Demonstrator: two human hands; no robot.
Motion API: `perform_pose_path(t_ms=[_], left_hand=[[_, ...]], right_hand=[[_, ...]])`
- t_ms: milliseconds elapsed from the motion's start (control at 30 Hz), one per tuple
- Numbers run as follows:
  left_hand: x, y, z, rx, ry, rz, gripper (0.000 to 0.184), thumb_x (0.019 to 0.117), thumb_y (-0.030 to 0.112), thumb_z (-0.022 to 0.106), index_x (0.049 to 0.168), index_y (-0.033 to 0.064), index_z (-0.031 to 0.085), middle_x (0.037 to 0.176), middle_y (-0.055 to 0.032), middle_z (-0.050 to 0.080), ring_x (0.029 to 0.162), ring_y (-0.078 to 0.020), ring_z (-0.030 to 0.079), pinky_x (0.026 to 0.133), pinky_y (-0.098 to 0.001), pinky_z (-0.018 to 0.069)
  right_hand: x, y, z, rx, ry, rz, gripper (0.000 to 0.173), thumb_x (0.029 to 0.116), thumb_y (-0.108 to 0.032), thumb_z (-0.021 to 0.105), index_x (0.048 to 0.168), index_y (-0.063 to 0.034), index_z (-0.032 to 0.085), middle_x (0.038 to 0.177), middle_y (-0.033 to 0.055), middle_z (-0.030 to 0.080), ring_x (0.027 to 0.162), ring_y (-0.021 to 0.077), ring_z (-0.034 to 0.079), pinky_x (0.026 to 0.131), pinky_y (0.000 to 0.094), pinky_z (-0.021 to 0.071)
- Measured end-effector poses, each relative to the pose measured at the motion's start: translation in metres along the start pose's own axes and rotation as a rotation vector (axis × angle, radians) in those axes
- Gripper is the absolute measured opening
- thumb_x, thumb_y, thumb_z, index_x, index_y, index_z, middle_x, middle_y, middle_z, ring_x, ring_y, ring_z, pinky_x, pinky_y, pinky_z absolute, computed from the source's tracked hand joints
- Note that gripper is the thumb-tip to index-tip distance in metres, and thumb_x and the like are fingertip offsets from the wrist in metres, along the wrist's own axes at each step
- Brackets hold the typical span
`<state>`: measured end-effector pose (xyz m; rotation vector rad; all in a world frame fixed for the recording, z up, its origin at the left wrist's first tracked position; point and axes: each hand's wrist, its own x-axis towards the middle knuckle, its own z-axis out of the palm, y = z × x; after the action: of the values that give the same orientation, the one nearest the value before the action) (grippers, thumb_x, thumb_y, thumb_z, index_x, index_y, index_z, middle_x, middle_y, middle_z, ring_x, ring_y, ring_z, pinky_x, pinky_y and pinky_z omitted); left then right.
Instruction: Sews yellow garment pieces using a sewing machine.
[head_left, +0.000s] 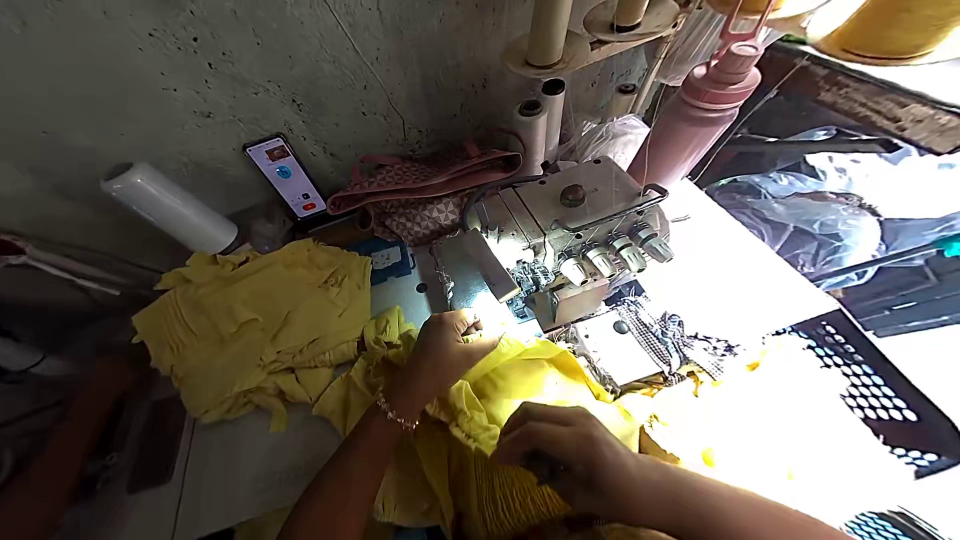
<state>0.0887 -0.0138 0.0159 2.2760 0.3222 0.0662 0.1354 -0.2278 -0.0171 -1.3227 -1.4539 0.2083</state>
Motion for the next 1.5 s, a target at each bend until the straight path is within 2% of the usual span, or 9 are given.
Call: perform_pose_path(t_ms=[267, 367, 533, 800, 867, 967, 1100, 1233, 1500], left_hand=[[-0.020, 0.012, -0.002, 0.092, -0.008, 0.147, 0.039, 0.1036, 0.031, 0.052, 0.082, 0.0022, 0.068, 0.076, -0.0046, 0.062, 0.075, -0.0100, 0.058, 0.074, -0.0292, 0.0448], [-0.021, 0.013, -0.005, 0.113, -0.021, 0.168, 0.042, 0.0958, 0.038, 0.067, 0.094, -0.0030, 0.074, 0.089, -0.0135, 0.072, 0.090, -0.0226, 0.066, 0.087, -0.0403, 0.0493], [-0.018, 0.013, -0.012, 0.177, 0.110, 0.094, 0.035, 0.1012, 0.029, 0.059, 0.100, -0.0041, 0.072, 0.098, -0.0144, 0.072, 0.101, -0.0235, 0.067, 0.101, -0.0491, 0.0408], [-0.029, 0.011, -0.001, 0.283, 0.238, 0.178, 0.035, 0.1042, 0.031, 0.050, 0.103, 0.0025, 0.070, 0.098, -0.0102, 0.071, 0.102, -0.0215, 0.065, 0.099, -0.0550, 0.0335], [-0.037, 0.016, 0.001, 0.337, 0.288, 0.190, 0.037, 0.1046, 0.031, 0.048, 0.103, 0.0025, 0.070, 0.098, -0.0106, 0.072, 0.100, -0.0230, 0.066, 0.098, -0.0566, 0.0329], [-0.044, 0.035, 0.008, 0.550, 0.435, 0.179, 0.036, 0.1044, 0.031, 0.045, 0.099, 0.0066, 0.071, 0.094, -0.0091, 0.071, 0.093, -0.0252, 0.065, 0.094, -0.0566, 0.0327], [-0.017, 0.027, 0.038, 0.629, 0.440, 0.235, 0.033, 0.0996, 0.030, 0.053, 0.087, 0.0073, 0.073, 0.086, -0.0109, 0.070, 0.090, -0.0331, 0.067, 0.092, -0.0625, 0.0397], [0.007, -0.016, 0.072, 0.338, 0.275, 0.345, 0.027, 0.0998, 0.031, 0.057, 0.093, 0.0096, 0.073, 0.084, -0.0053, 0.068, 0.087, -0.0239, 0.065, 0.094, -0.0542, 0.0391], [0.010, -0.020, 0.070, 0.337, 0.272, 0.377, 0.027, 0.1003, 0.031, 0.055, 0.095, 0.0119, 0.073, 0.085, -0.0034, 0.066, 0.088, -0.0215, 0.062, 0.092, -0.0503, 0.0384]], right_hand=[[0.026, 0.044, -0.009, 0.093, 0.408, 0.334, 0.031, 0.0858, -0.014, 0.077, 0.107, -0.0012, 0.058, 0.084, -0.0069, 0.063, 0.071, -0.0096, 0.056, 0.065, 0.0070, 0.0470], [0.026, 0.046, -0.008, 0.114, 0.413, 0.354, 0.029, 0.0867, -0.015, 0.075, 0.106, -0.0033, 0.057, 0.084, -0.0081, 0.064, 0.071, -0.0091, 0.057, 0.065, 0.0083, 0.0483], [0.005, 0.050, -0.003, -0.228, 0.327, 0.317, 0.026, 0.0933, -0.026, 0.069, 0.098, -0.0010, 0.074, 0.082, 0.0063, 0.072, 0.072, 0.0044, 0.063, 0.069, 0.0156, 0.0499], [0.005, 0.064, -0.006, -0.428, 0.401, 0.243, 0.018, 0.0839, -0.017, 0.071, 0.081, -0.0016, 0.062, 0.114, 0.0196, 0.067, 0.085, 0.0213, 0.069, 0.062, 0.0320, 0.0556], [0.007, 0.064, -0.007, -0.416, 0.367, 0.253, 0.020, 0.0852, -0.019, 0.071, 0.081, -0.0010, 0.065, 0.101, 0.0173, 0.070, 0.074, 0.0210, 0.068, 0.057, 0.0349, 0.0543], [0.006, 0.056, 0.002, -0.203, 0.358, 0.322, 0.027, 0.0876, -0.024, 0.071, 0.085, -0.0005, 0.060, 0.070, 0.0046, 0.059, 0.061, 0.0078, 0.053, 0.055, 0.0226, 0.0424], [-0.019, 0.047, 0.019, 0.423, 0.409, 0.563, 0.030, 0.0920, -0.017, 0.072, 0.115, -0.0042, 0.058, 0.095, -0.0045, 0.070, 0.083, -0.0031, 0.066, 0.076, 0.0166, 0.0557], [-0.059, 0.073, 0.022, 0.458, 0.459, 0.843, 0.022, 0.0930, -0.025, 0.071, 0.103, -0.0069, 0.062, 0.084, -0.0068, 0.064, 0.078, -0.0022, 0.062, 0.075, 0.0186, 0.0532], [-0.023, 0.077, -0.035, -0.206, 0.429, 0.414, 0.050, 0.0941, -0.053, 0.066, 0.114, -0.0077, 0.074, 0.094, 0.0011, 0.065, 0.068, -0.0033, 0.052, 0.056, 0.0127, 0.0431]])
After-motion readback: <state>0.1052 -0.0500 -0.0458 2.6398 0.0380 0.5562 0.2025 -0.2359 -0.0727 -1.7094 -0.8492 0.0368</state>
